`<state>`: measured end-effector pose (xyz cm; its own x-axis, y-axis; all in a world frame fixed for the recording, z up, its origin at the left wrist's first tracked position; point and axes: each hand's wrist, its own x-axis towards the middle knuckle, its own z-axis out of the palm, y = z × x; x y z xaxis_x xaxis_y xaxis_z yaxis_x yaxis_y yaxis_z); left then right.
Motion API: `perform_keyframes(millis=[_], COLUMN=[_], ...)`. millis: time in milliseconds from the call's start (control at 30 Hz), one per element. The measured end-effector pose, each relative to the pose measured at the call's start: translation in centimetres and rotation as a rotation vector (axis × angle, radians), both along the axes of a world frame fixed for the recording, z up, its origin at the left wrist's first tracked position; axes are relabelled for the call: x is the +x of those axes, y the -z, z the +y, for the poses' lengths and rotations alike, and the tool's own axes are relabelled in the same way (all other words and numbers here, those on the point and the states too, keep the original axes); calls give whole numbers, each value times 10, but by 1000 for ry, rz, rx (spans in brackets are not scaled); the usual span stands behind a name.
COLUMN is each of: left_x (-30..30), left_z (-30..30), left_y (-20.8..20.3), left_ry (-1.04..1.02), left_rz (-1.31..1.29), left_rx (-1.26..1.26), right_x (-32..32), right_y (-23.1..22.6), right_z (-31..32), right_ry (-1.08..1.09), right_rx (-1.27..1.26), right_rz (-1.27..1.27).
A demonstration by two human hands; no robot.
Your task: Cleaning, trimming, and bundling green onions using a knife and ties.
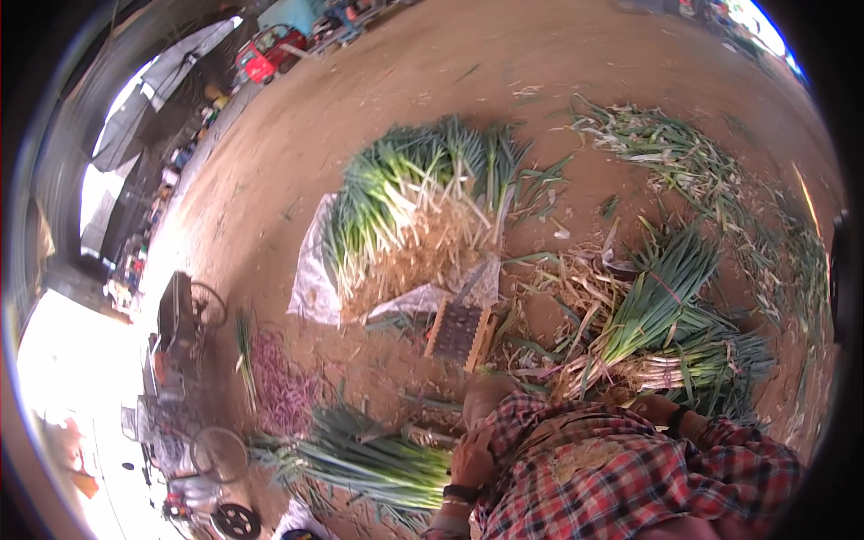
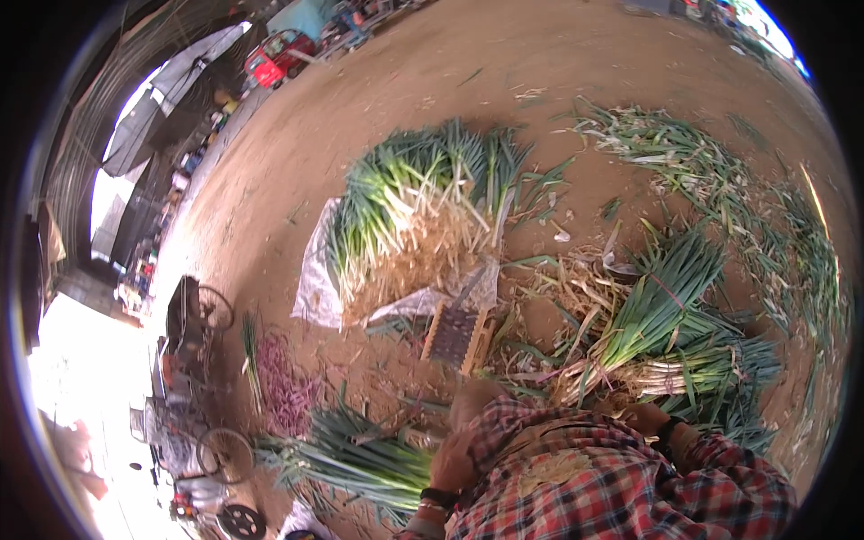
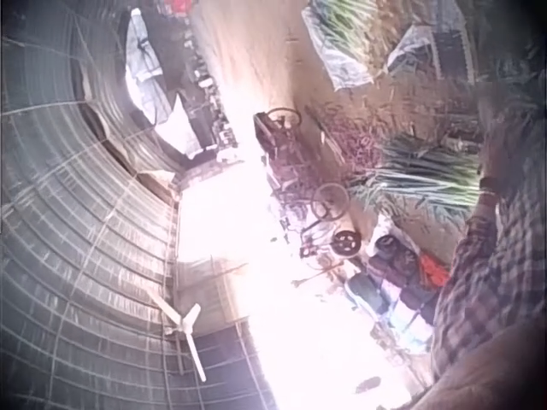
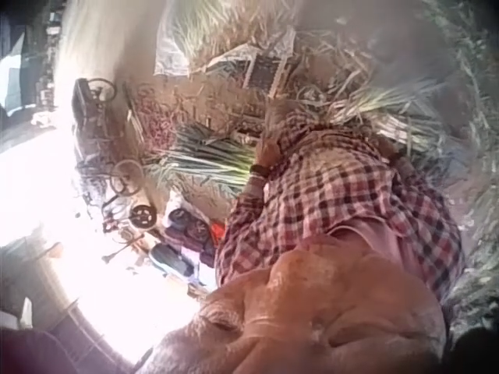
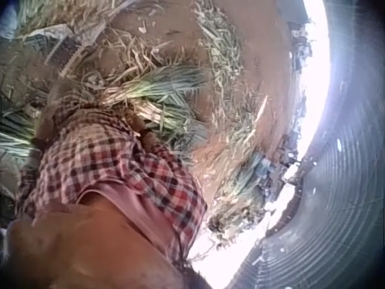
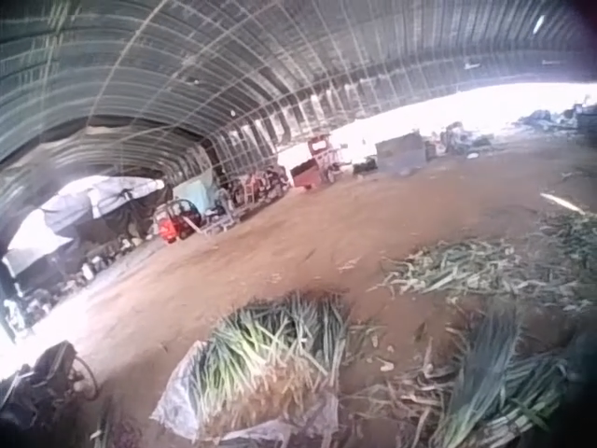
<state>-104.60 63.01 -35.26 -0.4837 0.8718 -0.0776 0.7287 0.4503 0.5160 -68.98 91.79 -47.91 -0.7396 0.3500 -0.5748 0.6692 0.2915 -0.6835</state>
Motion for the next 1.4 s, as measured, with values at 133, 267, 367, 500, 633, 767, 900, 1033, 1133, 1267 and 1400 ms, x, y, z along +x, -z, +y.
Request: perform_keyframes(millis=[133, 267, 367, 500, 633, 767, 900, 1033, 1133, 1267, 1400], left_x=[-45, -105, -153, -179, -196, -188, -188, -170, -165, -148, -167], left_z=[80, 166, 233, 301, 352, 385, 393, 396, 405, 432, 454], left_y=[43, 77, 106, 140, 140, 149, 132, 113, 115, 126, 176], left_ry=[281, 798, 1027, 1265, 1678, 1964, 2038, 2146, 2118, 2144, 2215], left_rz=[-79, -188, -235, 82, 138, 101, -3, 12, 25, -169, -158], left_rx=[-33, -340, -412, -671, -697, -732, -971, -1346, -1375, -1607, -1540], right_x=[-22, -30, -77, -132, -180, -229, -294, -337, -344, -384, -404], right_y=[-1, 43, -4, 3, -1, 4, 47, 32, 0, -20, 10], right_z=[-17, -43, -49, -84, -142, -203, -281, -312, -315, -323, -292], right_ry=[293, 654, 691, 868, 1036, 1318, 1472, 1799, 1827, 1980, 1921], right_rx=[-75, -227, -97, -225, -143, -9, -245, -263, -626, -1005, -904], right_rz=[96, 194, 117, 60, -30, 36, 63, 97, 196, 630, 466])
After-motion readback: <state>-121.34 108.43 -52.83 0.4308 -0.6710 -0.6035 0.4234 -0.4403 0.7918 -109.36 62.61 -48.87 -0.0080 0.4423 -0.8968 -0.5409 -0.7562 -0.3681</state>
